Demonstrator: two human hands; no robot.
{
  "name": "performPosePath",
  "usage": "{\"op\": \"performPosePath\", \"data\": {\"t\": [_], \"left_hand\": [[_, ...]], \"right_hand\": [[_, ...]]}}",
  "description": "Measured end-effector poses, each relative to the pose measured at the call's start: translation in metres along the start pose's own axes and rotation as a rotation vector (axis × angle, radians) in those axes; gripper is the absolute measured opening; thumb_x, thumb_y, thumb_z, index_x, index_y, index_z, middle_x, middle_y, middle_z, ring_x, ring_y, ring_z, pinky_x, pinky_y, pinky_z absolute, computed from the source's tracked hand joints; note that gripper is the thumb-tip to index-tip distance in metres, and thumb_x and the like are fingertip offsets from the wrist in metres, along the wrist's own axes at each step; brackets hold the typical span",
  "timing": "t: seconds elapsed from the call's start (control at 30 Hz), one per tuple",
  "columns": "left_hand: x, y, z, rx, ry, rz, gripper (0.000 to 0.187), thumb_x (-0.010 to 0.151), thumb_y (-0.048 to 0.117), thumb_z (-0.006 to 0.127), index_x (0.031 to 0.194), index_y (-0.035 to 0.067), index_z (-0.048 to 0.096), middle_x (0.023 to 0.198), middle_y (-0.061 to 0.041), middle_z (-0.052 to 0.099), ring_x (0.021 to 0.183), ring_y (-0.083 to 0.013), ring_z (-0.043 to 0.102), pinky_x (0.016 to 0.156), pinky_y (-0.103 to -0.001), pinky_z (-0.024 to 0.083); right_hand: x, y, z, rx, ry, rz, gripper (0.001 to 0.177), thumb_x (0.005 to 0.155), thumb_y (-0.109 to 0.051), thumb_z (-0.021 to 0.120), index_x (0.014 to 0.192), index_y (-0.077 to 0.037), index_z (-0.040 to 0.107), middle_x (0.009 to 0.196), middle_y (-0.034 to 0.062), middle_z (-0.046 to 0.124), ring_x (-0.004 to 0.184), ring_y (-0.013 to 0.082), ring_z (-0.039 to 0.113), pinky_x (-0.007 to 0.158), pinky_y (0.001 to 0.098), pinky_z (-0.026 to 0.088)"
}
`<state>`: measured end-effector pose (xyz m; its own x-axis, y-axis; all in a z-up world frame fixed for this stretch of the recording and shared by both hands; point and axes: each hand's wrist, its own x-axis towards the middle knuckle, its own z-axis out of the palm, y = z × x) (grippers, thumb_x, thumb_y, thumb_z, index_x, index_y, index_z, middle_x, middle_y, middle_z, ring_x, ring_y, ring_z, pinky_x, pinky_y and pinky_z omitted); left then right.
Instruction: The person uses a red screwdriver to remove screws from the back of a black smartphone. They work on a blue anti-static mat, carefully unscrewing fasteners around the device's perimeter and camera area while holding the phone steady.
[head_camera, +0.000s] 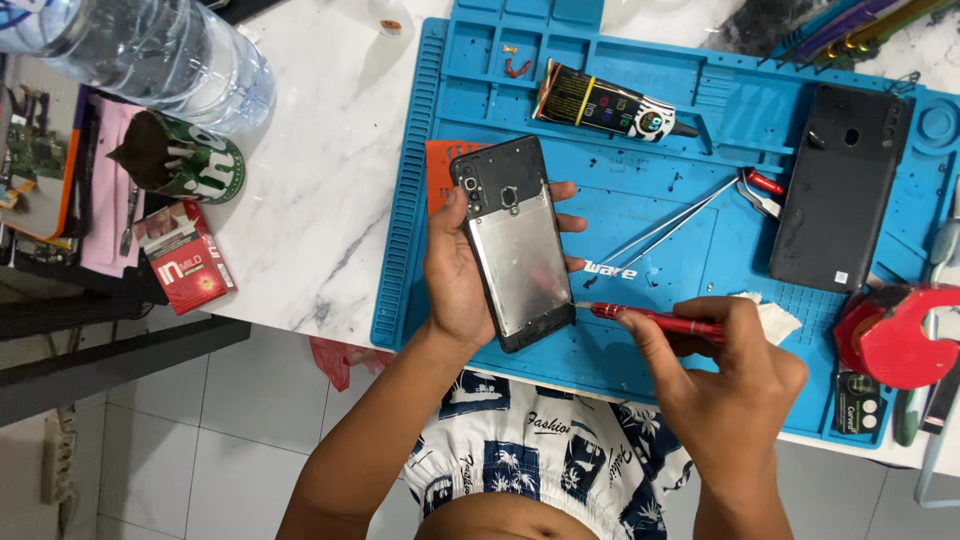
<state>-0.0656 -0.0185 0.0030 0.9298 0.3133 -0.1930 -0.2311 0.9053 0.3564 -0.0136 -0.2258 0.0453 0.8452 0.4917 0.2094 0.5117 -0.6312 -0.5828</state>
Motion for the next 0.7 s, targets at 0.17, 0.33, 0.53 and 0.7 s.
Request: {"op": "performPosePath", "data": {"t": [0.17,0.33,0.53,0.7], "left_hand": [[-0.001,0.0,0.001,0.023,0.008,-0.007,0.07,0.097,0.053,0.048,0.145,0.003,0.048,0.135,-0.028,0.058,0.11,-0.0395,0.065,0.081,-0.054,0.06],[-0.001,0.001,0.001,0.047,0.006,-0.011,0.07,0.096,0.053,0.048,0.147,0.005,0.047,0.136,-0.027,0.058,0.111,-0.0395,0.065,0.082,-0.055,0.059],[0.002,-0.002,0.011,0.007,0.045,-0.022,0.068,0.092,0.051,0.055,0.138,0.001,0.053,0.13,-0.027,0.061,0.107,-0.0402,0.065,0.078,-0.055,0.059],[0.001,-0.001,0.013,0.081,0.054,0.011,0.068,0.093,0.049,0.052,0.142,0.002,0.05,0.129,-0.028,0.06,0.106,-0.0397,0.065,0.077,-0.055,0.059]], "right_hand": [[0.003,-0.001,-0.002,0.002,0.011,-0.034,0.034,0.084,-0.025,0.091,0.089,-0.003,0.065,0.075,0.0055,0.073,0.062,0.0156,0.068,0.059,0.0265,0.049],[0.006,-0.002,0.0,-0.041,-0.029,-0.085,0.034,0.087,-0.028,0.086,0.093,-0.003,0.064,0.08,0.0076,0.073,0.064,0.019,0.068,0.055,0.0282,0.049],[0.019,0.002,0.002,0.167,0.004,0.16,0.033,0.083,-0.026,0.086,0.08,-0.007,0.058,0.067,0.0019,0.069,0.057,0.0116,0.069,0.054,0.0226,0.051],[0.017,0.009,0.006,0.295,-0.016,0.15,0.029,0.081,-0.022,0.084,0.084,-0.004,0.062,0.072,0.0059,0.07,0.061,0.0145,0.073,0.053,0.0223,0.058]]}}
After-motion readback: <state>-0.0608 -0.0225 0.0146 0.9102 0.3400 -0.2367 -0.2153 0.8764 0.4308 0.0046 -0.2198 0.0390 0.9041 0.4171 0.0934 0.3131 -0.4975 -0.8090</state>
